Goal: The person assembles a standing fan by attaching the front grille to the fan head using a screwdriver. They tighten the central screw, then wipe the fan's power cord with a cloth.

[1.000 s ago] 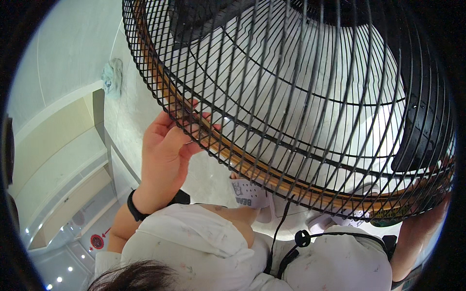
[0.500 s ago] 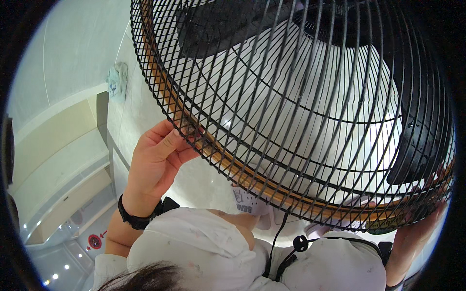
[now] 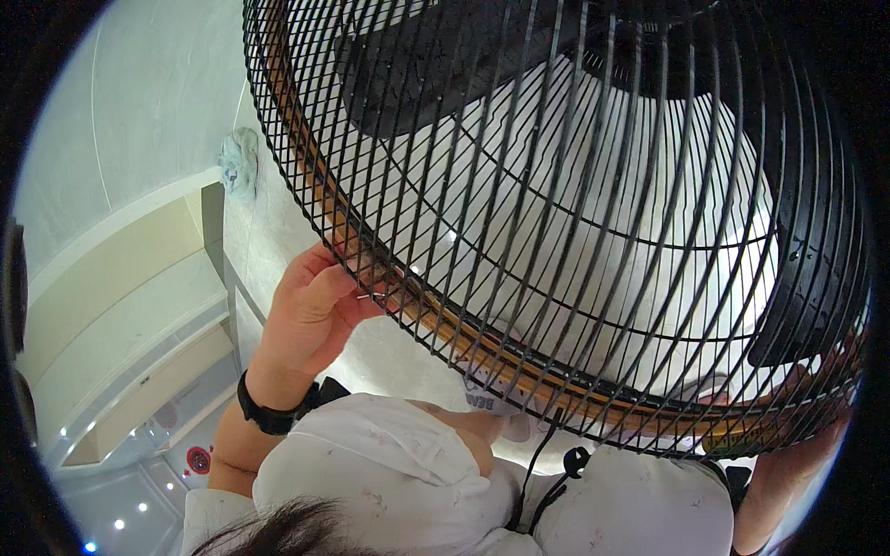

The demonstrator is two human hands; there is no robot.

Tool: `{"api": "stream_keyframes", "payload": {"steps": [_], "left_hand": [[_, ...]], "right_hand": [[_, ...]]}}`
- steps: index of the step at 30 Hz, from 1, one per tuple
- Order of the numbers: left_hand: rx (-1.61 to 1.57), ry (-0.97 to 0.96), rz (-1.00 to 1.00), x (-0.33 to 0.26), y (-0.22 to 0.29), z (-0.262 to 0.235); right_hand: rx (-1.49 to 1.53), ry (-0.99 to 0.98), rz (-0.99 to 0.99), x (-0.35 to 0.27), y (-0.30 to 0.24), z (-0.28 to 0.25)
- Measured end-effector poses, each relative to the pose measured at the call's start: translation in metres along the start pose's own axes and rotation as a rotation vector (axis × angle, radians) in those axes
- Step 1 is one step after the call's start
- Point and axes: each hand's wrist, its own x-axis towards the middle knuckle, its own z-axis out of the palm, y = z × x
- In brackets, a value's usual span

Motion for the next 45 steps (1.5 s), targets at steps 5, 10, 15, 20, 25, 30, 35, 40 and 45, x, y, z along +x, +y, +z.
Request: {"api": "stream_keyframes", "payload": {"steps": [5,10,15,20,25,30,35,40,45], "left_hand": [[0.009,0.079,0.097,0.004,-0.007,0.001],[-0.013,0.076,0.046,0.003,-0.004,0.003],[-0.069,0.169,-0.045,0.005,0.003,0.007],[-0.061,0.17,-0.118,0.005,0.001,0.003],[0.031,0.094,-0.074,0.005,-0.004,-0.003],[-0.028,0.126,-0.103,0.004,-0.004,-0.002],[-0.041,0.133,-0.115,0.005,-0.004,-0.005],[-0.084,0.032,0.025,0.012,-0.018,-0.015],[-0.126,-0.023,0.171,0.021,-0.022,-0.011]], "right_hand": [[-0.011,0.004,0.0,0.0,0.003,-0.001],[-0.021,0.019,-0.015,0.003,0.002,-0.005],[-0.033,0.023,-0.028,0.002,0.001,-0.005],[-0.044,0.028,-0.04,-0.001,0.001,-0.003],[-0.048,0.032,-0.042,-0.002,0.0,-0.002],[-0.041,0.028,-0.037,-0.003,0.001,0.001],[-0.041,0.028,-0.023,-0.001,0.0,0.001],[-0.047,0.018,-0.045,-0.002,-0.004,0.002],[-0.065,-0.017,-0.096,0.001,-0.015,0.005]]}}
